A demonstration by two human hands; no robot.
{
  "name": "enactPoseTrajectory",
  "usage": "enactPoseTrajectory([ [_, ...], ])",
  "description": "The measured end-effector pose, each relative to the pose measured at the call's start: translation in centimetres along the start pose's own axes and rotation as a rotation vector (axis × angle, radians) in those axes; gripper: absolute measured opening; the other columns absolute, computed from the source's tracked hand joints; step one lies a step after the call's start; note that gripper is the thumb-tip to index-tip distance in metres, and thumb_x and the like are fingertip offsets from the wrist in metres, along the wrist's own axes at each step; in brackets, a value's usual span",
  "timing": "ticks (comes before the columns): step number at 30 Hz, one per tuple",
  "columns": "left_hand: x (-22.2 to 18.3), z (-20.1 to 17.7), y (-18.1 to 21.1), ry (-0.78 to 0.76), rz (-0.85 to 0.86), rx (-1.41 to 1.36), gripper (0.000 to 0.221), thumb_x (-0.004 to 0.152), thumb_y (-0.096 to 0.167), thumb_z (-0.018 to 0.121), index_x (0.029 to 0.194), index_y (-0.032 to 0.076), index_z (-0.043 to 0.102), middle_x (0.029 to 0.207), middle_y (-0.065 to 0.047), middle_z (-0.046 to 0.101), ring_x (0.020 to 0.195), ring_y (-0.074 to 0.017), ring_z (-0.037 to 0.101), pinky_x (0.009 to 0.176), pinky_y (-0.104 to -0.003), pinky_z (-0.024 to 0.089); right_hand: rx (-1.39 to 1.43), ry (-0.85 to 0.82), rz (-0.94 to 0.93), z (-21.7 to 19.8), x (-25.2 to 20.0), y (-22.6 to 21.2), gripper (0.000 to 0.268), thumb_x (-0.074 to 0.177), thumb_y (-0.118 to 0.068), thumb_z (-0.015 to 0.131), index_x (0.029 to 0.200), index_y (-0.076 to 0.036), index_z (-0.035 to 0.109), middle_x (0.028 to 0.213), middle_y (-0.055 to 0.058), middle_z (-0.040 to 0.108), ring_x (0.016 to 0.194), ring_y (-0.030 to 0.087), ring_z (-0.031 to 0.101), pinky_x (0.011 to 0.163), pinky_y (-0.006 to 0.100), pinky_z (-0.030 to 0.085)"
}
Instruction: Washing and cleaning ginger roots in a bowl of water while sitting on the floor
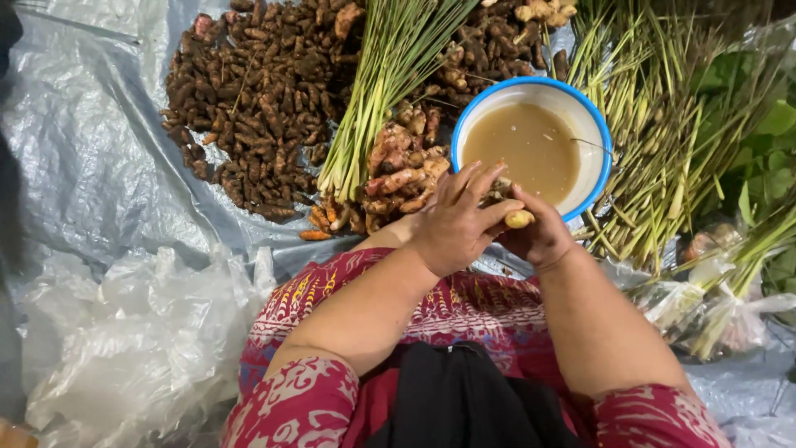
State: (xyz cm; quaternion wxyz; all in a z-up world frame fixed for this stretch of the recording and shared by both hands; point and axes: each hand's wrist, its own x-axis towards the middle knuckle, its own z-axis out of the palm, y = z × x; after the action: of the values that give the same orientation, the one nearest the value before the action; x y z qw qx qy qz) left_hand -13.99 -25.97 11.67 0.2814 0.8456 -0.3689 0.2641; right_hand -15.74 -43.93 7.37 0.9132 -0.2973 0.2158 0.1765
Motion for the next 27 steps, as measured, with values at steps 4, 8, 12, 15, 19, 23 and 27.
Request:
enactPoseTrajectory([
  [4, 0.3, 0.1, 0.1, 0.073, -0.026, -0.014, 0.034, 0.109, 0.030, 0.044, 0.134, 0.042, 0.064, 0.161, -0.004, 0.042, 0.147, -0.0378, 0.044, 0.110, -0.050, 0.044, 0.191, -0.078, -0.017, 0.4, -0.3, -0.6, 0.034, 0.098, -0.024, 0.064, 0.118, 0.004, 0.066, 0.095, 0.014, 0.071, 0.079, 0.036, 0.074, 0.083, 0.045, 0.057],
  [8, -1.2, 1.7, -1.1, -0.063, -0.283, -0.342, 0.055, 0.099, 0.026, 0.055, 0.153, 0.021, 0.045, 0.154, -0.018, 0.043, 0.137, -0.0471, 0.046, 0.109, -0.057, 0.045, -0.132, -0.085, -0.366, 1.5, -0.1, -0.3, 0.027, 0.101, -0.014, 0.057, 0.125, -0.002, 0.058, 0.096, 0.016, 0.068, 0.080, 0.029, 0.073, 0.058, 0.037, 0.059],
  [12, -2.8, 4.2, -0.5, -0.254, -0.699, -0.672, 0.044, 0.095, 0.035, 0.057, 0.136, 0.021, 0.054, 0.118, -0.015, 0.063, 0.103, -0.0364, 0.062, 0.099, -0.044, 0.050, -0.422, 0.146, -0.613, -0.8, 1.7, -0.6, 0.030, 0.103, -0.013, 0.063, 0.131, -0.004, 0.055, 0.098, 0.014, 0.068, 0.085, 0.024, 0.075, 0.056, 0.030, 0.064],
  [15, -3.7, 6.2, 0.1, -0.433, -1.056, -0.901, 0.041, 0.099, 0.068, 0.050, 0.116, 0.035, 0.067, 0.083, -0.003, 0.073, 0.065, -0.0217, 0.074, 0.086, -0.028, 0.056, -0.815, 0.199, -0.754, -2.9, 2.3, -0.3, 0.021, 0.103, -0.006, 0.068, 0.121, -0.004, 0.058, 0.093, 0.011, 0.064, 0.077, 0.018, 0.066, 0.059, 0.032, 0.062],
  [19, -3.2, 5.3, 0.3, -0.491, -1.076, -0.865, 0.036, 0.096, 0.061, 0.057, 0.102, 0.026, 0.065, 0.093, -0.007, 0.073, 0.094, -0.0300, 0.073, 0.085, -0.038, 0.053, -1.128, 0.267, -0.883, -0.6, 1.1, 0.5, 0.017, 0.101, -0.007, 0.076, 0.115, -0.004, 0.067, 0.094, 0.017, 0.071, 0.086, 0.022, 0.068, 0.073, 0.038, 0.059],
  [23, -0.8, 1.3, 1.1, -0.521, -0.771, -0.775, 0.035, 0.103, 0.042, 0.047, 0.114, 0.009, 0.055, 0.102, -0.027, 0.071, 0.107, -0.0434, 0.069, 0.093, -0.056, 0.052, -0.596, 0.193, -0.620, 0.2, 1.8, -0.2, 0.021, 0.101, -0.012, 0.067, 0.121, -0.008, 0.063, 0.081, 0.007, 0.062, 0.065, 0.014, 0.063, 0.053, 0.026, 0.057],
  [27, -0.8, 1.4, 0.9, -0.543, -0.681, -0.760, 0.037, 0.104, 0.038, 0.047, 0.123, 0.007, 0.051, 0.116, -0.028, 0.069, 0.114, -0.0436, 0.066, 0.098, -0.058, 0.052, -0.457, 0.291, -0.513, -0.9, 2.0, 0.3, 0.029, 0.094, -0.036, 0.075, 0.113, -0.016, 0.066, 0.098, 0.002, 0.069, 0.080, 0.010, 0.067, 0.066, 0.021, 0.060],
])
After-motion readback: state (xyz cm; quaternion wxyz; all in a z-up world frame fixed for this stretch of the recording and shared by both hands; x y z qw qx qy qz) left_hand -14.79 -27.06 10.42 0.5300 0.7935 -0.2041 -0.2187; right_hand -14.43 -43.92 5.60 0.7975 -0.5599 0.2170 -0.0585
